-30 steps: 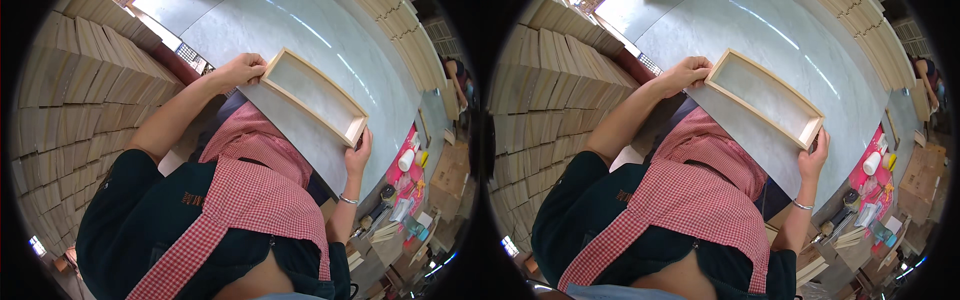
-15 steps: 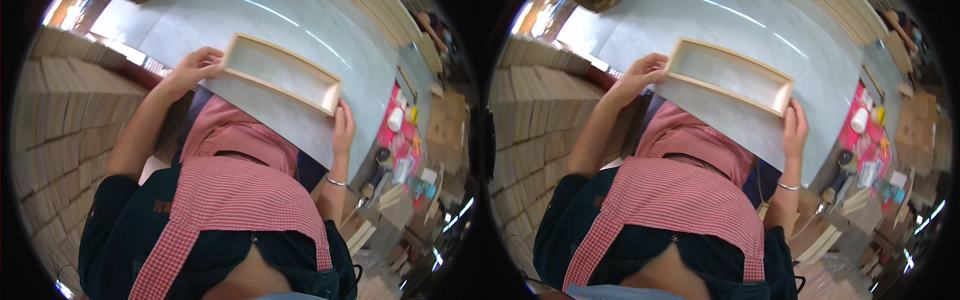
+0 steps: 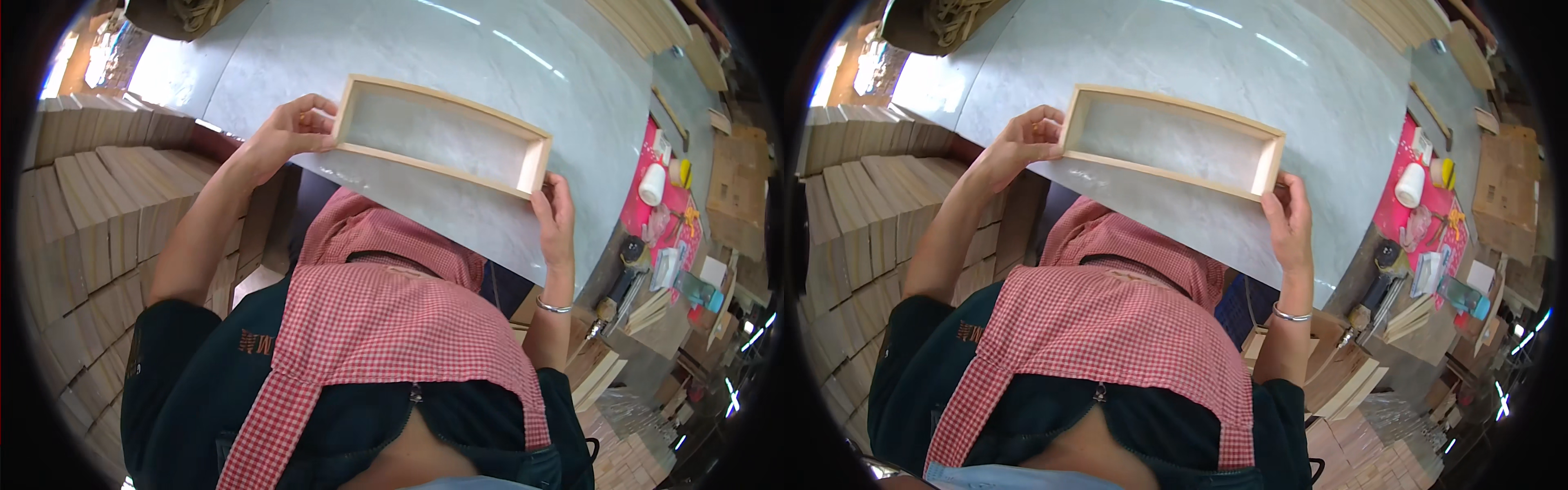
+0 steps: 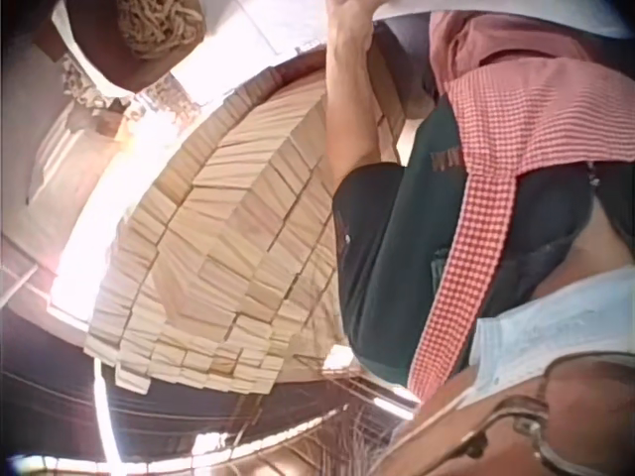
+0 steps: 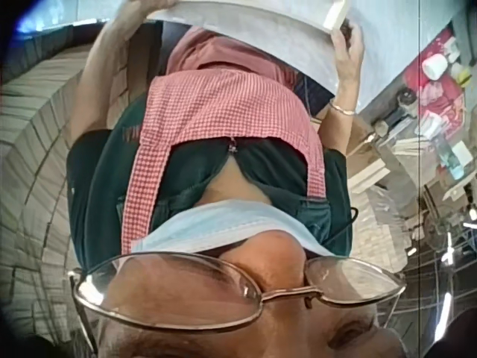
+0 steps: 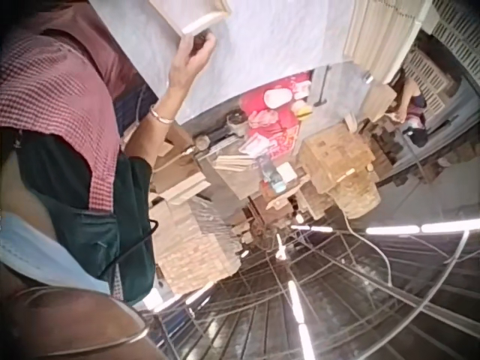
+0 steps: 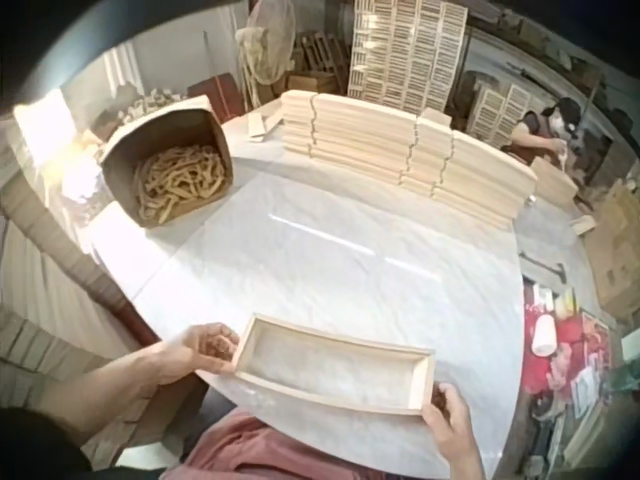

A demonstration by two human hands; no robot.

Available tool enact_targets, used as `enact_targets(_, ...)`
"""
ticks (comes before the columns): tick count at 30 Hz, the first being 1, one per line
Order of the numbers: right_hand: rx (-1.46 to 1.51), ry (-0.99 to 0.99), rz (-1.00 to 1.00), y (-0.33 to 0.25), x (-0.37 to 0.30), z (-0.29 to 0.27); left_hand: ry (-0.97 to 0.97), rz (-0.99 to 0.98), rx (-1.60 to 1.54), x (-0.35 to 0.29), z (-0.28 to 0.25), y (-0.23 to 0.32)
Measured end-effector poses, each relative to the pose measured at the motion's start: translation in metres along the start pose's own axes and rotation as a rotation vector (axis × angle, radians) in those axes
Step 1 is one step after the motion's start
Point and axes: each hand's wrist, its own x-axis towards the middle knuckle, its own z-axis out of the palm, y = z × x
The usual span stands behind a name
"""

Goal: The worker is assembling small wooden boxes by applying glue to the joints and securing them with a pneumatic nail gun and a hammer.

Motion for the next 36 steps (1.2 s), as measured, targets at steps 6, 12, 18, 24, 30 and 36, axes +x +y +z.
enact_targets(6, -0.123, 0.073, -0.089, -0.005, 0.004, 0.009, 0.095, 0.131, -0.032, -0.007, 0.02, -0.007)
enact_targets(12, -0.065, 0.186, -0.181, -0.047, -0.009, -0.005, 0.151, 0.132, -0.078, -0.012, 0.004, 0.011)
enact_targets(18, -0.477, 0.151, 0.05, -0.026, 0.03, -0.029, 0.089, 0.145, -0.171, 0.039, 0.02, 0.021)
enact_targets(24, -0.049, 0.204, 0.047, -0.01, 0.013, -0.021, 0.123, 0.243, -0.01, 0.025, 0.048, 0.004)
enact_targets(30, -0.084, 0.159, -0.122, 0.0, 0.001, -0.015, 0.021, 0.285, -0.131, 0.023, 0.037, 0.005)
enact_targets(36, -0.127, 0.198, -0.175, 0.009, -0.003, -0.023, 0.138, 0.215, 0.037, 0.017, 0.038, -0.002)
